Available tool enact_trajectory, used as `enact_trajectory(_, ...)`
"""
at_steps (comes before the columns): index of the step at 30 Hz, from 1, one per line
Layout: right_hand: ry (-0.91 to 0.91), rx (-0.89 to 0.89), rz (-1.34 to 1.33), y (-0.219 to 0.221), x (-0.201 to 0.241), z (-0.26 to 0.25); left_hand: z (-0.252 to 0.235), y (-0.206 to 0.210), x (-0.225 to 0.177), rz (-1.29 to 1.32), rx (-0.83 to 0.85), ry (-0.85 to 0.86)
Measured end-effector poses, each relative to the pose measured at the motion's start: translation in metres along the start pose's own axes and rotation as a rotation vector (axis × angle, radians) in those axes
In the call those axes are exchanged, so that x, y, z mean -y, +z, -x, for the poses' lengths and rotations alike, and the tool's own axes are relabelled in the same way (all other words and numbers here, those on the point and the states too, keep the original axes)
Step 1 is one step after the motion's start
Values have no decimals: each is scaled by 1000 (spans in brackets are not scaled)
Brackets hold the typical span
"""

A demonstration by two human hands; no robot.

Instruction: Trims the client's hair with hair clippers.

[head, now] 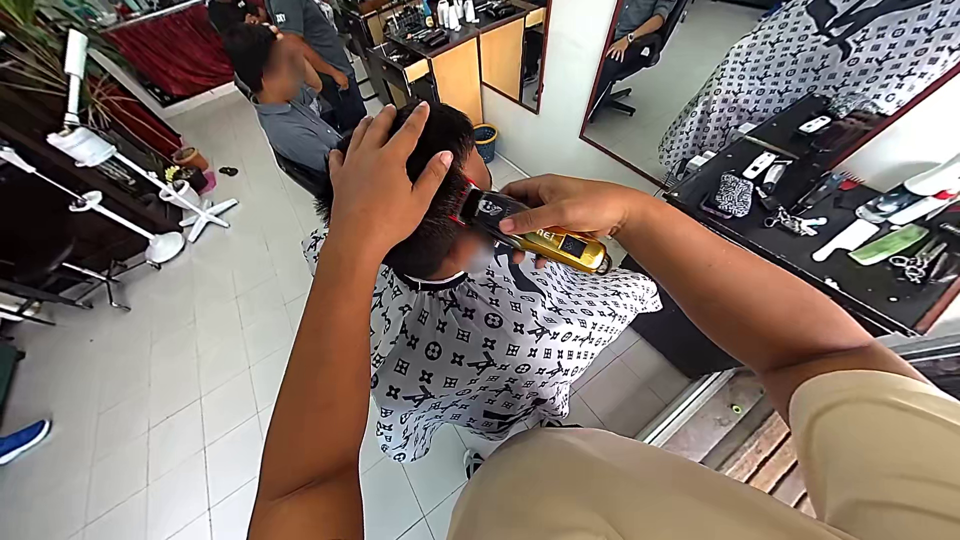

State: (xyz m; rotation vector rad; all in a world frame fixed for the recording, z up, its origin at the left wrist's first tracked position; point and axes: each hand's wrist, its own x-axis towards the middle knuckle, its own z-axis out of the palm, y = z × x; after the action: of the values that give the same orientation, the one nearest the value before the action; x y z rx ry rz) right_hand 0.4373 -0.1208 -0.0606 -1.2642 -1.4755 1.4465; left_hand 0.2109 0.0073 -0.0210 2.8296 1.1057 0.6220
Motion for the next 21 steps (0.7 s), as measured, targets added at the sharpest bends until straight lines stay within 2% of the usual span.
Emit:
enact_trajectory(3,-86,-5,-9,8,9,-2,-1,2,0,-8,-12,5)
enact_trajectory(8,51,-16,12,1,-8,3,1,-1,0,15,7,3)
enact_trajectory(14,-66,-32,-12,18,12,1,-1,2,2,21,-21,29)
enact_trajectory(19,41,-11,-1,0,-10,4,0,-1,0,31,-8,21)
enact_trajectory(21,24,-8,-29,0,-6,2,0,-1,0,28,-1,22)
